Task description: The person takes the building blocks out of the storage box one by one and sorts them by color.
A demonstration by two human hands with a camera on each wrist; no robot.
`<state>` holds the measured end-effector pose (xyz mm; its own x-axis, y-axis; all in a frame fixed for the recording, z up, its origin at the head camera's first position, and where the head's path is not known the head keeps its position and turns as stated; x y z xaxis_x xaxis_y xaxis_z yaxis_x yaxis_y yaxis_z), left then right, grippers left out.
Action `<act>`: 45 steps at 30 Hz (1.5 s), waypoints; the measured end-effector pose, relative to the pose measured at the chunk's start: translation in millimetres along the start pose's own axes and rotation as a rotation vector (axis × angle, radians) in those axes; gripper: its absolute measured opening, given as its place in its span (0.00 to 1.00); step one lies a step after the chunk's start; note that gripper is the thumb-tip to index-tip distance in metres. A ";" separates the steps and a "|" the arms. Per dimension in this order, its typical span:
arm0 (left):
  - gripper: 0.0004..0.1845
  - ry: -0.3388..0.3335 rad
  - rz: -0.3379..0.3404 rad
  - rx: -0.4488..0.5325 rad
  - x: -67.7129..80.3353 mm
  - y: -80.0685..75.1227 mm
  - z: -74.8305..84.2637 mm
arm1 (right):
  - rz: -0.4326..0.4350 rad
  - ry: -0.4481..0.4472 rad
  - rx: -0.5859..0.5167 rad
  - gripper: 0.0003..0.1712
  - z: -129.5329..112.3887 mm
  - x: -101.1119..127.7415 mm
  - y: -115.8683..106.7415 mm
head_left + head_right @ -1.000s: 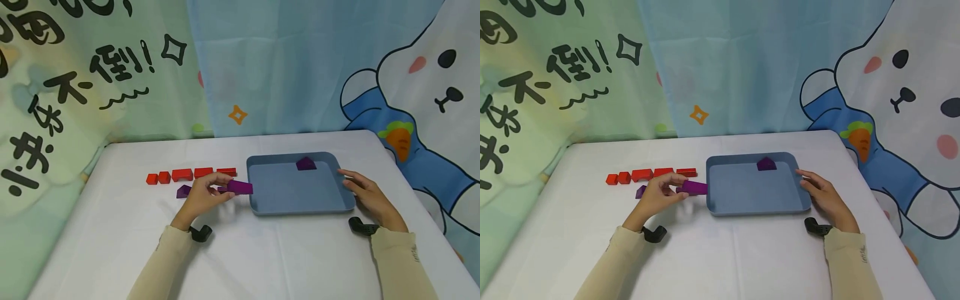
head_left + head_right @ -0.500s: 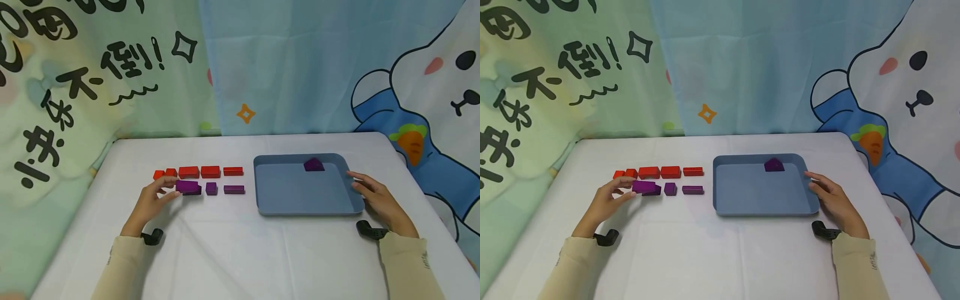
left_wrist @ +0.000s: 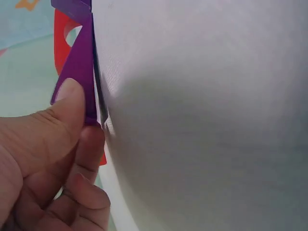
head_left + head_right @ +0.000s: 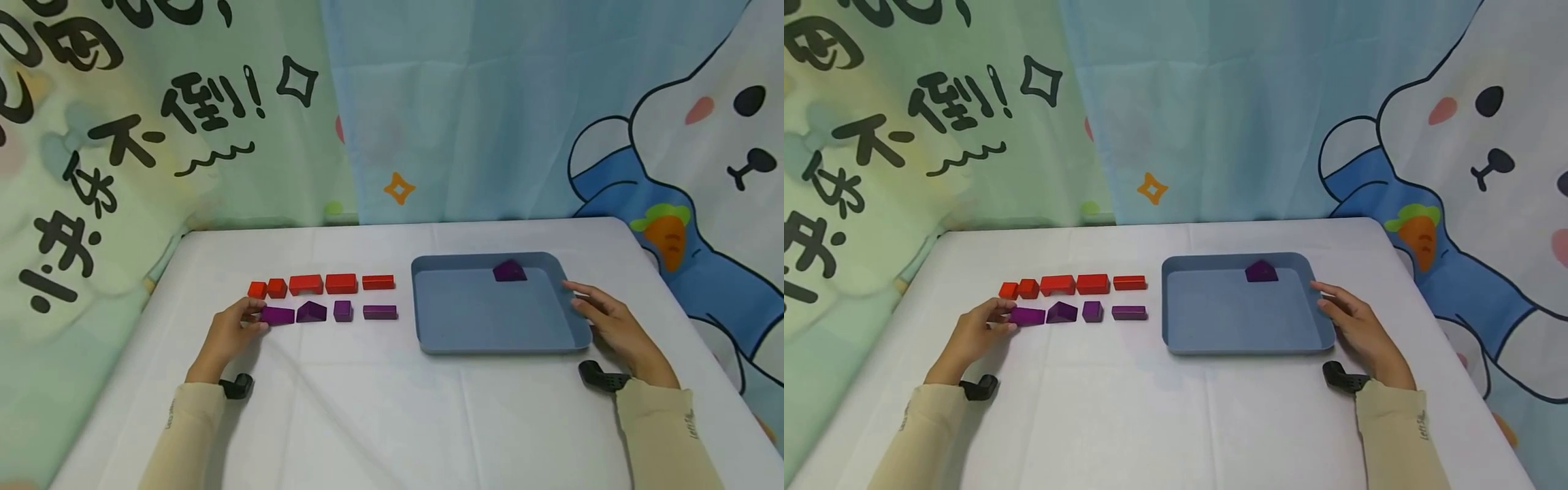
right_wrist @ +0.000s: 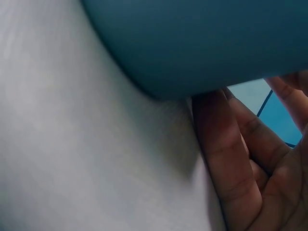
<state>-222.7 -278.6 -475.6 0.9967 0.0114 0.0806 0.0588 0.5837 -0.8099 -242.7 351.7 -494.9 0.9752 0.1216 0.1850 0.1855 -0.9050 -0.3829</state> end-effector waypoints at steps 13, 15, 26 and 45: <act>0.33 0.160 0.077 -0.069 20.0 -29.2 48.5 | -0.025 -0.028 -0.047 0.34 -9.5 -10.8 7.4; 0.33 0.202 0.085 -0.019 18.4 -28.2 69.6 | -0.024 -0.021 -0.075 0.34 -9.3 -10.4 6.9; 0.24 0.411 0.010 0.409 -30.9 27.8 177.1 | -0.014 -0.004 -0.092 0.34 -3.8 -5.0 3.6; 0.19 0.325 -0.215 0.816 -88.4 163.0 302.1 | 0.003 -0.007 -0.098 0.35 -2.7 5.0 -2.5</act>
Point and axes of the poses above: each hand's wrist, its own x-axis away from the middle knuckle, its own y-axis out of the palm, z = x × y, the point moved 6 cm from there along -x, towards the middle knuckle, and after that the axes turned 7 degrees about -x, right-handed, at the moved point
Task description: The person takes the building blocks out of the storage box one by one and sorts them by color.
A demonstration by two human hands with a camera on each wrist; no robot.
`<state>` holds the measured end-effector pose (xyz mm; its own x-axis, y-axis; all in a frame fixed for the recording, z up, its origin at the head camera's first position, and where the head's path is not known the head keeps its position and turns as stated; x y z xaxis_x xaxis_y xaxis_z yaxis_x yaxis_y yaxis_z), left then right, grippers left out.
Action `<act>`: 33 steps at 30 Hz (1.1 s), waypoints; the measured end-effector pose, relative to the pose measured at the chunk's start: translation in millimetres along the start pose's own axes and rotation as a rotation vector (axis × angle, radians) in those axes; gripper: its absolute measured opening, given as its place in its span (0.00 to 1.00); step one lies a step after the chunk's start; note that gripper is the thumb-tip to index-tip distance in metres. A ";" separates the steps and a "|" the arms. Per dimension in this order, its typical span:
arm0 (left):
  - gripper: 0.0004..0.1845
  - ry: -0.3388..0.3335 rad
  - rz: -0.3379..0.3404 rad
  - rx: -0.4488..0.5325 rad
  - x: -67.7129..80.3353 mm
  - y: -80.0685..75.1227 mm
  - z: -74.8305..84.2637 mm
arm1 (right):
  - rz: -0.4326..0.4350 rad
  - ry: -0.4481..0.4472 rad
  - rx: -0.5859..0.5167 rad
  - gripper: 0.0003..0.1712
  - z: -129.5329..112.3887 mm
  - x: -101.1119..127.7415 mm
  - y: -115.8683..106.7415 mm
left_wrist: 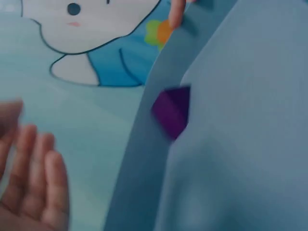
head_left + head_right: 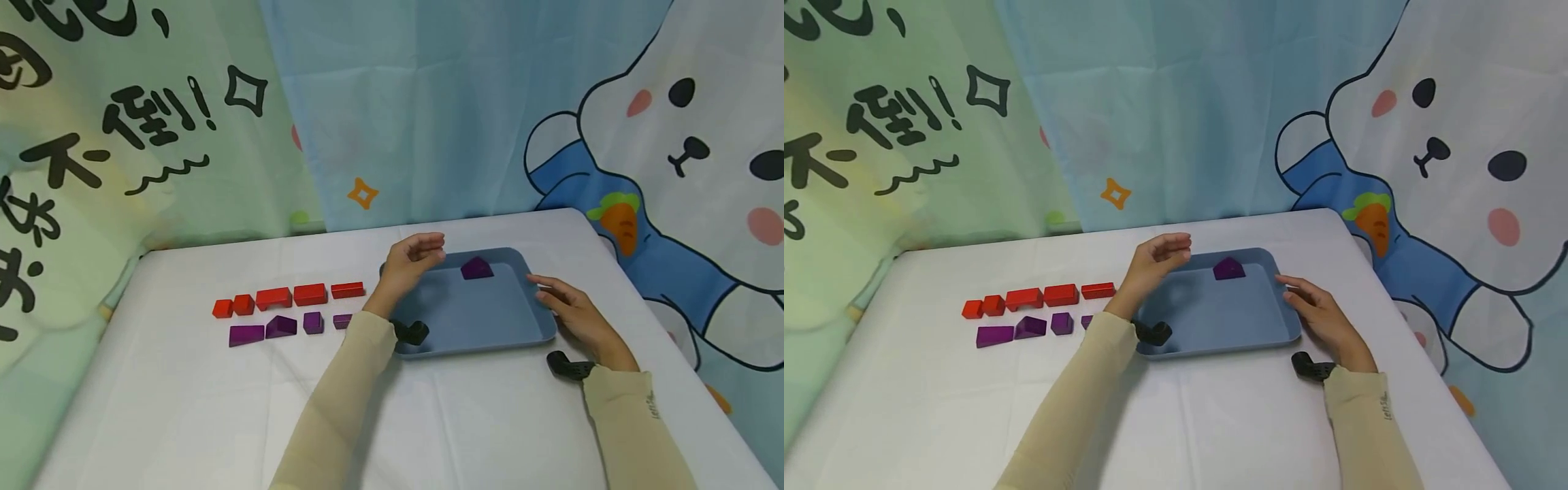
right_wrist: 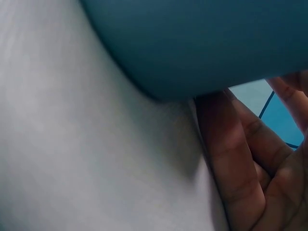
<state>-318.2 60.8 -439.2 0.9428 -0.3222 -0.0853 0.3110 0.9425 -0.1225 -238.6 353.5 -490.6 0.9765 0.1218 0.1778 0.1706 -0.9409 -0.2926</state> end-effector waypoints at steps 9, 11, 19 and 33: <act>0.19 -0.257 0.072 -0.022 -12.6 45.0 -34.3 | -0.003 -0.019 -0.008 0.34 0.6 2.0 4.6; 0.20 -0.261 0.079 -0.039 -13.4 50.8 -37.3 | -0.012 -0.019 -0.018 0.34 0.6 1.6 5.2; 0.21 -0.193 0.160 -0.436 -18.2 66.1 -36.3 | -0.013 -0.011 -0.025 0.34 -1.8 0.7 5.0; 0.16 -0.179 0.181 -0.775 -22.4 81.2 -35.0 | -0.004 0.002 -0.022 0.35 1.2 3.5 -1.5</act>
Point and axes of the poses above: each hand's wrist, its own x-axis away from the middle knuckle, its own y-axis out of the palm, z = x × y, the point moved 6 cm from there along -x, towards the middle knuckle, and after that the axes turned 7 degrees about -x, right-handed, at the moved point
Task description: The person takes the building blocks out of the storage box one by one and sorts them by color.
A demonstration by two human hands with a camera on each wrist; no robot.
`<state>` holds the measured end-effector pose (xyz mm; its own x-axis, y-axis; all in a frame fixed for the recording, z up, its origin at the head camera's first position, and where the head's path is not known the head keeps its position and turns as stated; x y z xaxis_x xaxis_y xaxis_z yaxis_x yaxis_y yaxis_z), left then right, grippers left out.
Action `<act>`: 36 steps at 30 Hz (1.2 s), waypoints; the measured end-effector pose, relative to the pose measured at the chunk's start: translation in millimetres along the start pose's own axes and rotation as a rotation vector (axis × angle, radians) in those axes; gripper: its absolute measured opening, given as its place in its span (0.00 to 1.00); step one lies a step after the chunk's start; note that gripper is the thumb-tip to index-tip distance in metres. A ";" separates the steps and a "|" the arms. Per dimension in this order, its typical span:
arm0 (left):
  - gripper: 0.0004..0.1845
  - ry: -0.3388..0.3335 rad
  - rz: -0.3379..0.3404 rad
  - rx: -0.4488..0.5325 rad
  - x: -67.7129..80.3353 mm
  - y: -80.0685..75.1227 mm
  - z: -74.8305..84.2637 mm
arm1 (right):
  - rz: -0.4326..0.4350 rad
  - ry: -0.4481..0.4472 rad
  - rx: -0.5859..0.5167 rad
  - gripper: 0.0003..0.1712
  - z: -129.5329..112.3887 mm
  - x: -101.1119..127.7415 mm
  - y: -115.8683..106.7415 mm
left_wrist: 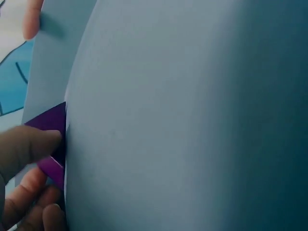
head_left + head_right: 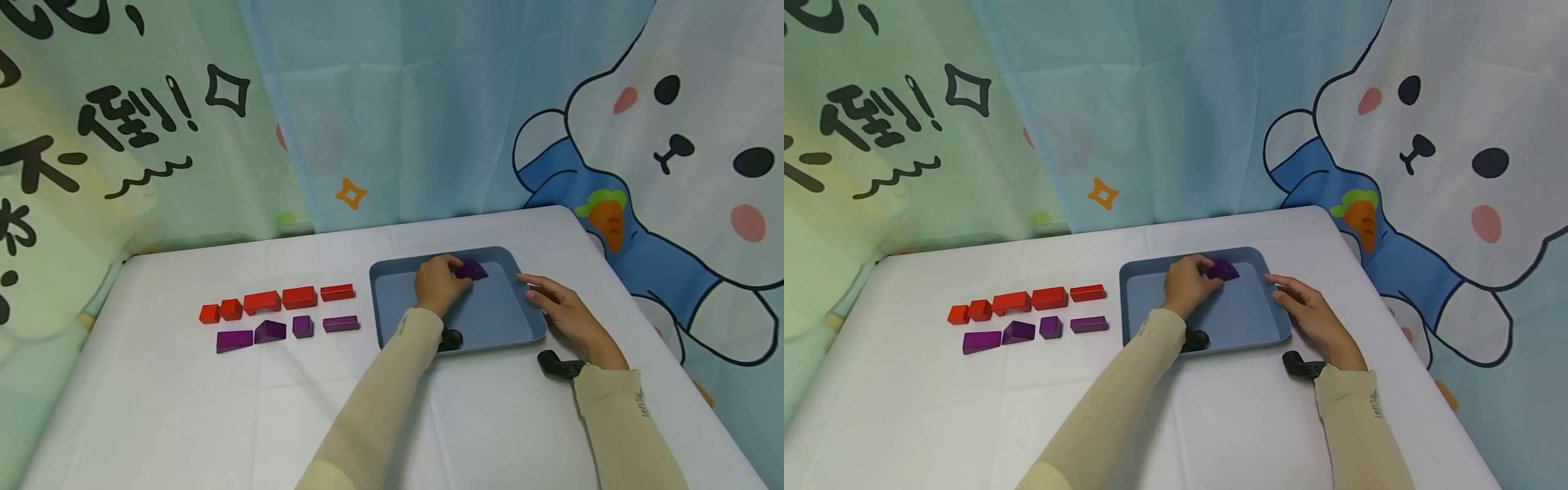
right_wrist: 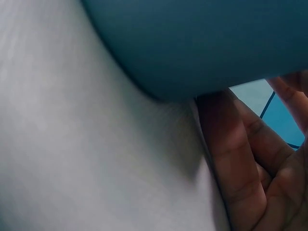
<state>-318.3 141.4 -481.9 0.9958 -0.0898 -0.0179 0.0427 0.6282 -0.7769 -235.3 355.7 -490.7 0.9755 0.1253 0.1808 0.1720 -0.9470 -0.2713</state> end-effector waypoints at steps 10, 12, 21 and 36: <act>0.16 0.134 -0.183 0.246 -6.2 -18.3 -1.1 | -0.001 0.023 -0.011 0.36 0.5 -5.1 1.0; 0.16 0.182 -0.207 0.323 -5.0 -27.7 3.0 | -0.001 0.017 -0.011 0.36 0.2 -5.1 1.2; 0.18 0.349 -0.332 0.523 23.0 -75.3 9.2 | 0.004 0.007 0.027 0.34 0.2 -3.2 0.2; 0.20 0.512 -0.270 0.341 74.7 -159.2 -93.7 | 0.005 -0.007 0.089 0.32 1.8 -5.7 2.0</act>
Point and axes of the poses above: each hand's wrist, its own x-axis away from the middle knuckle, its own y-axis out of the palm, z = x × y, the point moved 6 cm from there along -x, towards the middle knuckle, and after that the axes turned 7 degrees about -x, right-handed, at the moved point
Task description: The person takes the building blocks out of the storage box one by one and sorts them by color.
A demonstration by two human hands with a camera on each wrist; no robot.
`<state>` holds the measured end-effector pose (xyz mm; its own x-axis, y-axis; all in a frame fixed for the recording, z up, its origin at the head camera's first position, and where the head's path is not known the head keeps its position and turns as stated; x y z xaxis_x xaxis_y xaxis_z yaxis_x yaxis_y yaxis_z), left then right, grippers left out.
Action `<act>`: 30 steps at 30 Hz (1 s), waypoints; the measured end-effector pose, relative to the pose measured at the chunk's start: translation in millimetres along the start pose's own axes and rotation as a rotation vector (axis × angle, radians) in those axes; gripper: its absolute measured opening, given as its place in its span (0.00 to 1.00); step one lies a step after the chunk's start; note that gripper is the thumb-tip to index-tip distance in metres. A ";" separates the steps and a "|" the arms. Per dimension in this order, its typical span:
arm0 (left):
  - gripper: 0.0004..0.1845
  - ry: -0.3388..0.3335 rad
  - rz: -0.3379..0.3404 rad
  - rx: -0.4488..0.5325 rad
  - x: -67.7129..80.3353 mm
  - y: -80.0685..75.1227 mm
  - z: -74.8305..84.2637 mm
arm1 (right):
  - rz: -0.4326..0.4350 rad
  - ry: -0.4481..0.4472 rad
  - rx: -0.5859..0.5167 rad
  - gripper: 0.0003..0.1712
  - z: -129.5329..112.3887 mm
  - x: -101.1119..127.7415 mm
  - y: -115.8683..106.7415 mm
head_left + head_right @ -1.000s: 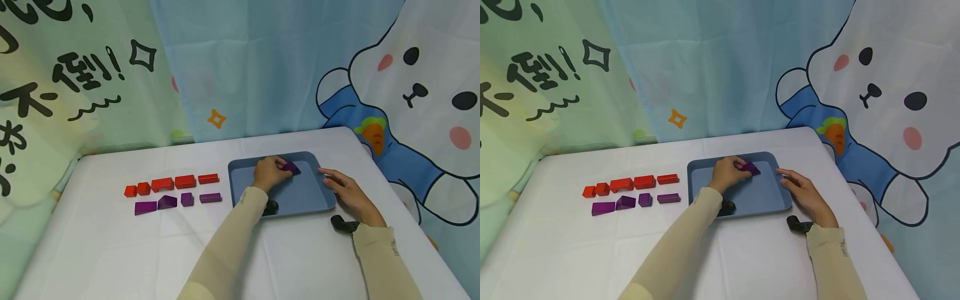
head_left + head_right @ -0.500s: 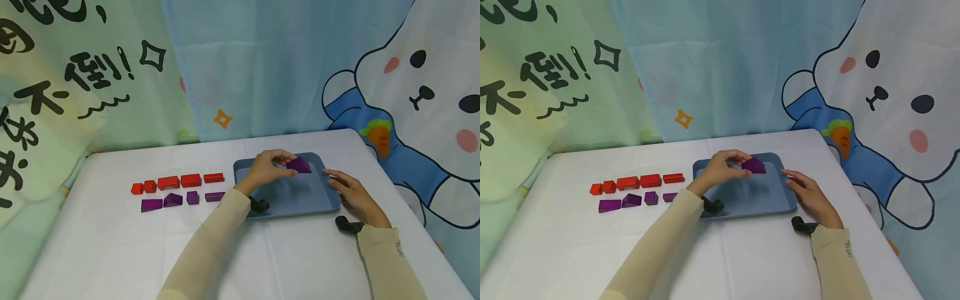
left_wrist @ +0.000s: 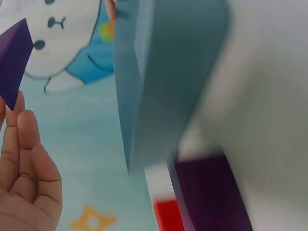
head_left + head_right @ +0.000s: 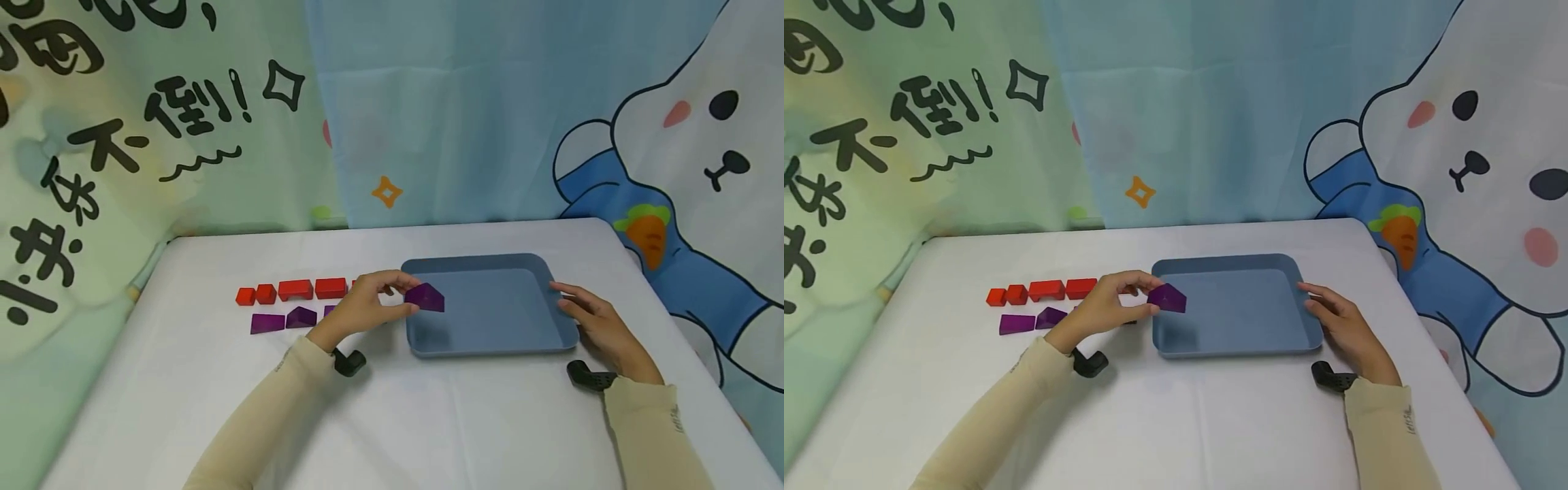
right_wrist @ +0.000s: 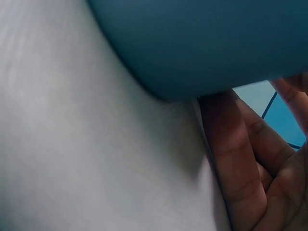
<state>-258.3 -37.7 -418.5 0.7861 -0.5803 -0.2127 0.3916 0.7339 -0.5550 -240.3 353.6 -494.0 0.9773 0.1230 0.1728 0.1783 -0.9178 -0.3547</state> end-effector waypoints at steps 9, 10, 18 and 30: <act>0.20 -0.096 0.084 -0.129 70.8 -62.5 -29.7 | 0.004 0.039 -0.008 0.34 5.1 4.8 -14.3; 0.20 -0.113 0.095 -0.150 78.8 -69.9 -33.8 | 0.006 0.039 -0.011 0.34 5.1 5.7 -15.3; 0.19 -0.288 0.202 -0.276 138.2 -124.0 -64.5 | 0.018 0.034 0.036 0.34 9.0 5.2 -25.6; 0.18 -0.432 0.203 -0.489 166.8 -153.1 -105.2 | 0.059 0.025 0.045 0.31 16.0 18.7 -38.8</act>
<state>-237.4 -284.0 -453.6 0.9813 -0.1804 -0.0677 0.0346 0.5104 -0.8593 -227.0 397.6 -491.7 0.9831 0.0589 0.1731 0.1256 -0.9054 -0.4056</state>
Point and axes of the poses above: each hand's wrist, its own x-axis away from the middle knuckle, its own y-axis out of the palm, z = x × y, the point moved 6 cm from there along -x, towards the middle knuckle, and after that the axes turned 7 degrees about -x, right-handed, at the moved point
